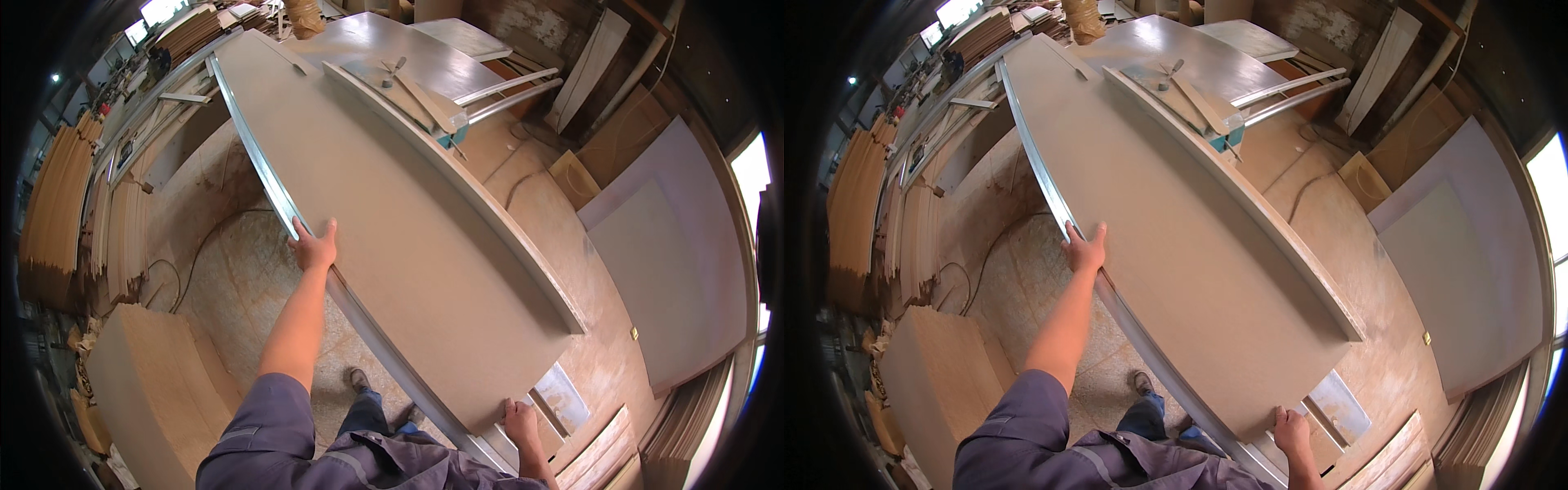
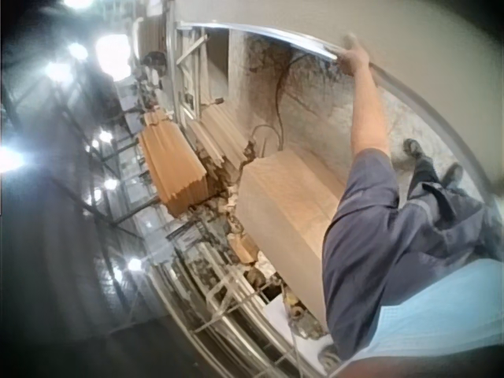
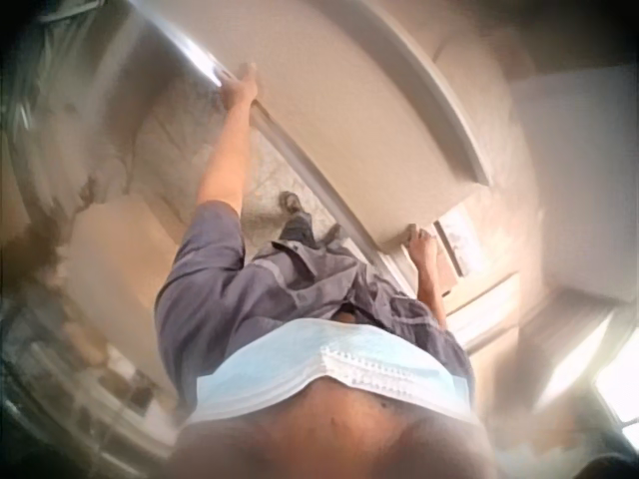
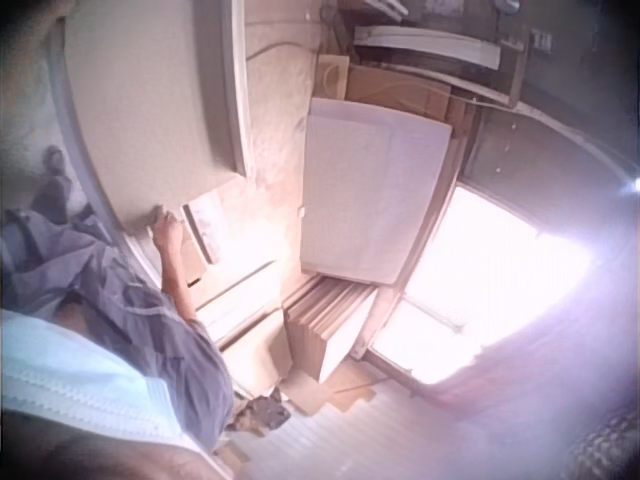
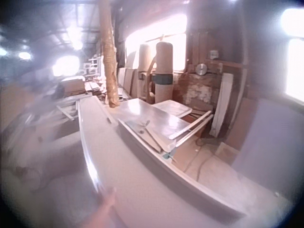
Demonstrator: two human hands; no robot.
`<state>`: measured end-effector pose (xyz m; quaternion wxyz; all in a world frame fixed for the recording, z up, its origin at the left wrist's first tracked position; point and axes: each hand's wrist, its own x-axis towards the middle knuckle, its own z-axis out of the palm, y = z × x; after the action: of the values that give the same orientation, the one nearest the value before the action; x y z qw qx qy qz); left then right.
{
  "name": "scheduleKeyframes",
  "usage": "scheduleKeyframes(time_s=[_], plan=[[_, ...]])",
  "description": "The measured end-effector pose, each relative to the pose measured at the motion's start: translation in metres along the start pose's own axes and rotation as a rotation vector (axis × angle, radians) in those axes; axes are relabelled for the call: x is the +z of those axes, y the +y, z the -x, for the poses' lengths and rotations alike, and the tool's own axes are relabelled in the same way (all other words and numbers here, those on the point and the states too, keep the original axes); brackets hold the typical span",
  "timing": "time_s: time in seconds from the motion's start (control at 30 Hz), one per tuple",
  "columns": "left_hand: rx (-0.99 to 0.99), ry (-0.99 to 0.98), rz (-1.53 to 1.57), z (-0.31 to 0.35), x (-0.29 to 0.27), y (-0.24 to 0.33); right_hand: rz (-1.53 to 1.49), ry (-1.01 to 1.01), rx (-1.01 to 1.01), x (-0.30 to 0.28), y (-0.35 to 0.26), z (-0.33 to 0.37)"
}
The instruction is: The person repeatedly feeds large rectangular wood panels through a table saw, guiding them along the fence with both hands. After each cut, the person removes the trimmed strip and places it aside, then retrieves another panel to continue the process.
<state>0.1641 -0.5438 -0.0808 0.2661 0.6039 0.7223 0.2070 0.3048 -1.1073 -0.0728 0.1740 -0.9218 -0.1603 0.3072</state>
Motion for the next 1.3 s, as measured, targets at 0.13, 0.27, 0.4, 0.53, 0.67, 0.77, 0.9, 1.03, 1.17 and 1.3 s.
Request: scheduleKeyframes(time_s=[0.13, 0.27, 0.4, 0.53, 0.67, 0.77, 0.9, 1.03, 1.17, 1.3], plan=[[0.017, 0.023, 0.002, -0.041, -0.005, -0.002, -0.106, 0.039, 0.035, 0.015, -0.035, -0.007], [-0.008, 0.001, 0.003, -0.084, -0.016, 0.005, -0.136, 0.091, 0.033, 0.031, -0.081, -0.016], [-0.024, -0.012, 0.024, -0.129, -0.027, 0.017, -0.151, 0.107, 0.017, 0.038, -0.140, -0.035], [-0.047, -0.024, 0.052, -0.162, -0.032, 0.008, -0.213, 0.142, 0.039, 0.065, -0.166, -0.039], [0.017, 0.037, 0.024, -0.202, -0.030, 0.022, -0.215, 0.141, -0.055, 0.071, -0.227, -0.095], [0.010, 0.011, 0.060, -0.186, -0.013, 0.018, -0.236, 0.132, -0.020, 0.078, -0.255, -0.106], [-0.017, -0.025, 0.115, -0.195, -0.018, 0.024, -0.250, 0.101, 0.002, 0.092, -0.323, -0.126], [-0.029, -0.009, 0.139, -0.198, -0.009, 0.018, -0.173, 0.147, -0.088, 0.108, -0.347, -0.151], [-0.092, -0.031, 0.073, -0.260, -0.031, 0.041, -0.211, 0.090, -0.097, 0.118, -0.432, -0.167], [-0.114, -0.037, 0.078, -0.320, -0.031, 0.048, -0.179, 0.089, -0.107, 0.131, -0.483, -0.184]])
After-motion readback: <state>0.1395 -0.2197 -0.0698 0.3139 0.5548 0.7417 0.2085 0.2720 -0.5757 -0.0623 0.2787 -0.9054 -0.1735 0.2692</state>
